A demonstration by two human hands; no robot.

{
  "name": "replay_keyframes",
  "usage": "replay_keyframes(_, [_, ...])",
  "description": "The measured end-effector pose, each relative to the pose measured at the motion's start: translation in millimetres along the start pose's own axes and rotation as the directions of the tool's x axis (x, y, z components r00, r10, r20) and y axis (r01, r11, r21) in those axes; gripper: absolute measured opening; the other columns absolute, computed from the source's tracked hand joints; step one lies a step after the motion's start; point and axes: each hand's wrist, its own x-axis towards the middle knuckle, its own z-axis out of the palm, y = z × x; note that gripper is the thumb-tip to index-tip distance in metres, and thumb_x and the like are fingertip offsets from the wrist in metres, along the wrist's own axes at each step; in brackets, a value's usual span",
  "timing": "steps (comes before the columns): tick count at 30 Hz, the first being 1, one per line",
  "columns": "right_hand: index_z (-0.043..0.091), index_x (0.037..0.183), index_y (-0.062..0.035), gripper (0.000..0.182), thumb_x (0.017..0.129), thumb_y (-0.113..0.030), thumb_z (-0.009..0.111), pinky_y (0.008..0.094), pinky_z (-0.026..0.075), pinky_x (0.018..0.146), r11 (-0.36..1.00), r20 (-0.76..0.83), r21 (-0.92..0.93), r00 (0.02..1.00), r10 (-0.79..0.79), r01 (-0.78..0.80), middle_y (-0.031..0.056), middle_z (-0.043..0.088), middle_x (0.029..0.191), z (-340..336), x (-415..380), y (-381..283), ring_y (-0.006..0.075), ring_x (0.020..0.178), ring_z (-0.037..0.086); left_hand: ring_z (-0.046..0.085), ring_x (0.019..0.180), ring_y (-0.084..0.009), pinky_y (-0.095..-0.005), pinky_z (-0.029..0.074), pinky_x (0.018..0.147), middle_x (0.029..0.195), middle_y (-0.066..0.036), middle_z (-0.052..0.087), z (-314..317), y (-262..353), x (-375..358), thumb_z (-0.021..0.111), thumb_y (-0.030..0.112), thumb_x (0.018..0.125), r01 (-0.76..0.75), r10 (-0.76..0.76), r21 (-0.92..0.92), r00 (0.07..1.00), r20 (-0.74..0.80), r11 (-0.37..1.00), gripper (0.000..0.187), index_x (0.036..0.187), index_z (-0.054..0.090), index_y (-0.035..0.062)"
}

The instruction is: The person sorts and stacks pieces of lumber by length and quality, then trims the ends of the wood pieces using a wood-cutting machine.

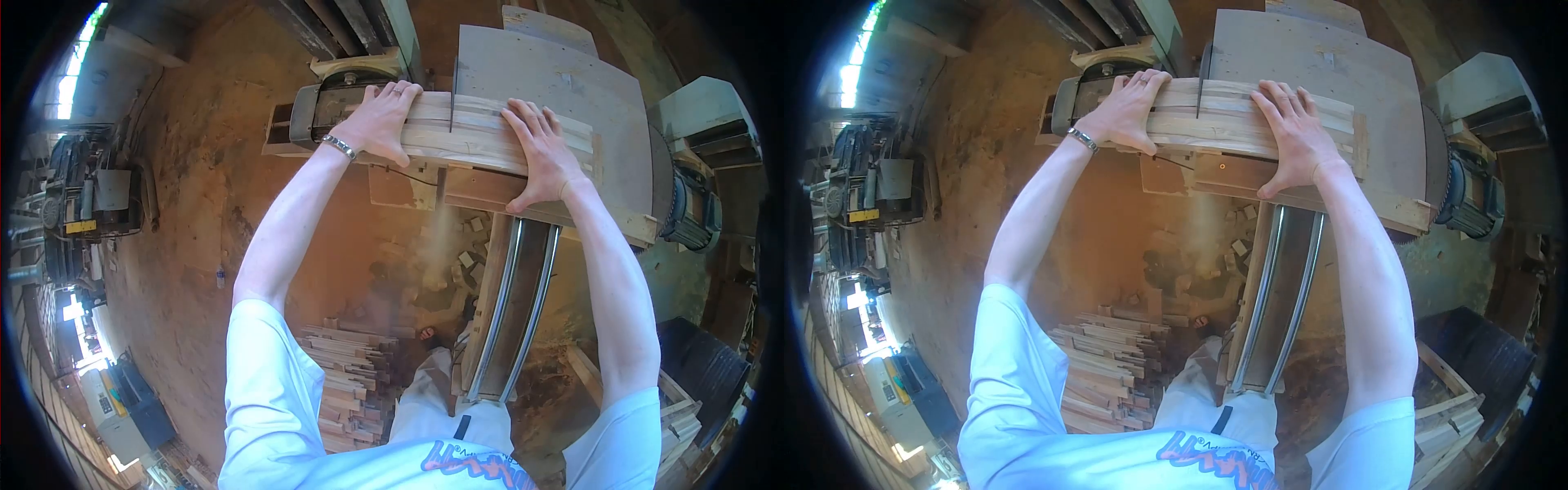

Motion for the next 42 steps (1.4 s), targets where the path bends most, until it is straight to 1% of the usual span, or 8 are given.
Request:
replay_keyframes(13, [0.019, 0.156, -0.0122, 0.145, 0.037, -0.047, 0.095, 0.0482, 0.009, 0.127, 1.000, -0.045, -0.008, 0.999, 0.007, -0.007, 0.0147, 0.023, 0.160, 19.9, 7.8, 22.1, 0.0314, 0.150, 0.018, 0.040, 0.134, -0.0371, -0.0535, 0.032, 0.108, 0.140, -0.019, 0.042, 24.7, -13.4, 19.3, 0.087, 0.034, 0.045, 0.064, -0.061, 0.050, 0.996, -0.068, 0.997, 0.118, 0.143, 0.027, 0.0063])
replay_keyframes(19, [0.019, 0.156, -0.0104, 0.145, 0.036, -0.047, 0.093, 0.0493, 0.009, 0.126, 1.000, -0.070, -0.013, 0.998, -0.004, 0.003, 0.0158, 0.023, 0.160, 29.3, 10.2, 30.9, 0.0329, 0.150, 0.018, 0.035, 0.140, -0.0382, -0.0561, 0.027, 0.114, 0.145, -0.019, 0.040, 30.9, -24.9, -1.2, 0.086, 0.032, 0.046, 0.206, -0.221, -0.159, 0.971, -0.088, 0.966, 0.117, 0.145, 0.028, 0.0104])
replay_keyframes(24, [0.019, 0.156, -0.0086, 0.146, 0.037, -0.048, 0.093, 0.0500, 0.009, 0.126, 1.000, -0.037, -0.016, 0.999, 0.001, -0.001, 0.0174, 0.022, 0.160, 22.9, 10.3, 25.5, 0.0341, 0.151, 0.017, 0.039, 0.135, -0.0370, -0.0491, 0.029, 0.112, 0.140, -0.019, 0.042, 16.9, -9.5, -77.3, 0.088, 0.030, 0.046, 0.244, -0.332, -0.325, 0.909, -0.252, 0.914, 0.119, 0.146, 0.027, 0.0077])
replay_keyframes(27, [0.017, 0.156, -0.0067, 0.147, 0.038, -0.051, 0.093, 0.0499, 0.007, 0.126, 0.999, 0.036, -0.023, 0.999, 0.024, -0.023, 0.0203, 0.020, 0.160, 10.2, 7.9, 15.5, 0.0356, 0.151, 0.015, 0.039, 0.134, -0.0374, -0.0487, 0.029, 0.115, 0.141, -0.019, 0.039, 18.9, 17.1, -150.2, 0.088, 0.026, 0.045, 0.197, -0.399, -0.519, 0.862, -0.312, 0.832, 0.122, 0.148, 0.025, 0.0071])
replay_keyframes(31, [0.013, 0.158, -0.0065, 0.151, 0.040, -0.060, 0.092, 0.0493, 0.002, 0.126, 0.998, 0.141, -0.041, 0.989, 0.047, -0.042, 0.0211, 0.015, 0.163, -6.3, -0.8, -8.3, 0.0360, 0.153, 0.009, 0.041, 0.136, -0.0320, -0.0451, 0.034, 0.117, 0.140, -0.016, 0.038, 32.8, 83.0, -260.4, 0.092, 0.021, 0.039, 0.190, -0.572, -0.854, 0.807, -0.145, 0.484, 0.129, 0.147, 0.023, 0.0057])
replay_keyframes(34, [0.013, 0.157, -0.0062, 0.151, 0.041, -0.064, 0.090, 0.0514, 0.002, 0.126, 0.997, 0.155, -0.023, 0.985, 0.071, -0.069, 0.0218, 0.016, 0.162, -1.3, -40.1, -43.0, 0.0361, 0.153, 0.009, 0.048, 0.132, -0.0276, -0.0423, 0.038, 0.114, 0.141, -0.015, 0.044, 60.8, 162.8, -348.2, 0.091, 0.022, 0.046, 0.210, -0.637, -0.914, 0.768, -0.065, 0.347, 0.122, 0.146, 0.024, 0.0050])
replay_keyframes(38, [0.017, 0.156, -0.0025, 0.148, 0.043, -0.065, 0.089, 0.0561, 0.008, 0.124, 0.997, 0.180, -0.006, 0.981, 0.076, -0.076, 0.0222, 0.025, 0.157, 8.3, -93.5, -82.3, 0.0378, 0.150, 0.017, 0.047, 0.130, -0.0264, -0.0409, 0.034, 0.115, 0.138, -0.012, 0.046, 91.2, 260.3, -445.5, 0.097, 0.026, 0.042, 0.209, -0.733, -0.972, 0.678, 0.066, 0.105, 0.129, 0.147, 0.026, 0.0022])
replay_keyframes(42, [0.018, 0.155, -0.0004, 0.145, 0.043, -0.059, 0.090, 0.0548, 0.016, 0.121, 0.997, 0.287, -0.010, 0.955, 0.071, -0.072, 0.0217, 0.032, 0.153, 11.9, -135.8, -119.3, 0.0377, 0.144, 0.027, 0.044, 0.128, -0.0252, -0.0392, 0.033, 0.113, 0.134, -0.012, 0.043, 98.8, 312.2, -503.0, 0.091, 0.014, 0.046, 0.152, -0.744, -0.988, 0.664, 0.077, 0.034, 0.121, 0.146, 0.025, 0.0037])
